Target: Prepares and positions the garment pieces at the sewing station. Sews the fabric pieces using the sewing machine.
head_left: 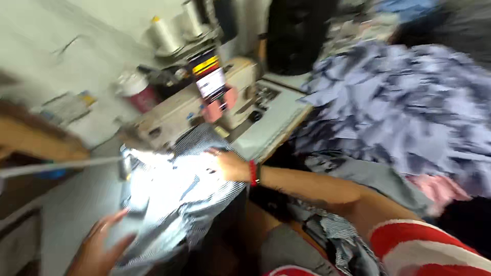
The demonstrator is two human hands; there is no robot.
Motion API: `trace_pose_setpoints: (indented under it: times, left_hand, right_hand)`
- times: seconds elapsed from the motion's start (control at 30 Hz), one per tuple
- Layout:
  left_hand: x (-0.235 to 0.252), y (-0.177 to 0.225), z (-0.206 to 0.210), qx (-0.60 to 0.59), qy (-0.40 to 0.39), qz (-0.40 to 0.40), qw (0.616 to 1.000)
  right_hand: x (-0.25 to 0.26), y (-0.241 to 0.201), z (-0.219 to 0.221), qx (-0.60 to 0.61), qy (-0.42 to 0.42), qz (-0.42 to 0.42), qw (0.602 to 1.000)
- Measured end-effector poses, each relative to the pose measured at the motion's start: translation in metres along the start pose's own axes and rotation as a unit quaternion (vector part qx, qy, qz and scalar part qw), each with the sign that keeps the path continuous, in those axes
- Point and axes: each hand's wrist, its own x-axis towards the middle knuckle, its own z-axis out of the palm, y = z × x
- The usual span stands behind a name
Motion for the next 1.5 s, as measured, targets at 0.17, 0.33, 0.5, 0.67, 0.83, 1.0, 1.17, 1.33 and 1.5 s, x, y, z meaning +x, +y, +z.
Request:
trace_pose_setpoints:
  times: [0.17,0.33,0.5,0.67,0.83,1.0,1.17,1.33,1.5]
  left_hand:
    - [0.066,0.028,0.094,0.054,0.093,0.046,0.993]
    - [0.08,-0.007,0.09,0.127,0.086,-0.041,0.987]
    - [0.076,-0.005,0.091,0.145,0.102,0.067,0.982]
    - [0.055,-0.001,0.092,0.106,0.02,0.062,0.992]
    - [0.071,-0.013,0.086,0.072,-0.004,0.014,0.997]
    - [0.075,-0.002,0.091,0.074,0.036,0.107,0.991]
    - [0.058,0.004,0.092,0.041,0.0,0.084,0.996]
    - [0.046,0.021,0.093,0.064,-0.041,0.104,0.992]
    - [0.049,0.019,0.096,0.078,0.01,0.11,0.991]
  right_hand:
    - [0.003,-0.034,0.012,-0.04,0.038,-0.02,0.998]
    - [0.001,-0.034,0.033,-0.048,0.046,-0.061,0.996]
    - [-0.001,-0.036,0.04,-0.06,0.068,-0.088,0.992]
    - [-0.034,-0.03,0.039,-0.077,0.079,-0.109,0.988]
    - [-0.011,-0.014,0.027,-0.057,0.038,-0.09,0.994]
    - [0.01,-0.016,0.017,-0.076,0.014,-0.074,0.994]
    - [-0.005,-0.011,0.025,-0.043,0.049,-0.035,0.997]
    - [-0.018,-0.036,0.03,-0.092,0.074,-0.126,0.985]
    - [-0.019,-0.036,0.028,-0.11,0.057,-0.1,0.987]
